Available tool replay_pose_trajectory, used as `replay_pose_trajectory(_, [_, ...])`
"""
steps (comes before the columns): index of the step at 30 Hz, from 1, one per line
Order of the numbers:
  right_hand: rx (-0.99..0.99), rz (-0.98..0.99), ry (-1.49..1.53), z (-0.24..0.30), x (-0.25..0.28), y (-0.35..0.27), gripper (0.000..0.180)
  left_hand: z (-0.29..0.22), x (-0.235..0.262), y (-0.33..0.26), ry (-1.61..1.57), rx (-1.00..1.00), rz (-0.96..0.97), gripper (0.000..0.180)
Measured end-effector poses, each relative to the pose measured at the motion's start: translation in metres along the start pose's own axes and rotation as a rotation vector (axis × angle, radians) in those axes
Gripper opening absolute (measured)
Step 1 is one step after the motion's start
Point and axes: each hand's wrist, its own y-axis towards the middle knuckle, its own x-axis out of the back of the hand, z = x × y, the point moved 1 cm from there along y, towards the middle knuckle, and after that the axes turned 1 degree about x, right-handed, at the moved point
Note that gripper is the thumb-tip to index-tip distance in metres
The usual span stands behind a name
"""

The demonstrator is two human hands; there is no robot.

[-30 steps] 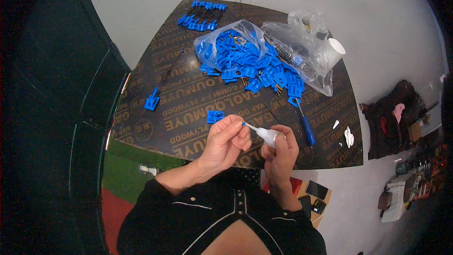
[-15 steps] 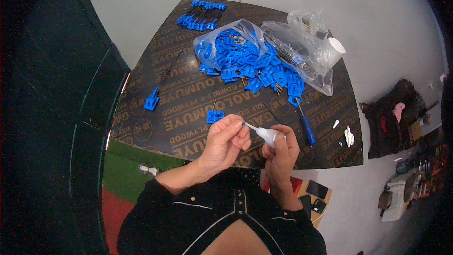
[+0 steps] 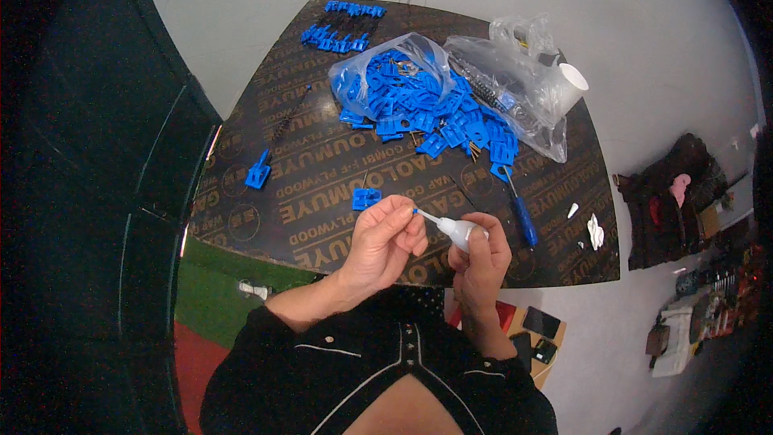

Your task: The person applies glue from a glue bottle to small blue plastic components, then assembles them by hand.

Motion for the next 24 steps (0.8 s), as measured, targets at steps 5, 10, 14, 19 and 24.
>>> replay_pose_trajectory(5, [0.019, -0.014, -0.055, 0.002, -0.001, -0.001, 0.019, -0.001, -0.002, 0.000, -0.005, -0.001, -0.006, 0.015])
replay_pose_trajectory(10, [0.038, -0.039, -0.132, 0.004, -0.001, -0.001, 0.018, -0.001, -0.002, 0.000, -0.004, 0.000, -0.014, 0.015])
replay_pose_trajectory(14, [0.035, -0.046, -0.137, 0.008, -0.003, -0.001, 0.016, 0.000, 0.001, 0.000, 0.004, -0.013, -0.007, 0.015])
replay_pose_trajectory(19, [0.044, -0.026, -0.205, 0.014, -0.002, -0.002, 0.016, 0.001, 0.003, 0.000, 0.028, -0.031, -0.003, 0.014])
replay_pose_trajectory(24, [0.045, -0.018, -0.257, 0.017, -0.001, 0.000, 0.017, 0.002, 0.004, 0.000, 0.048, -0.049, 0.001, 0.014])
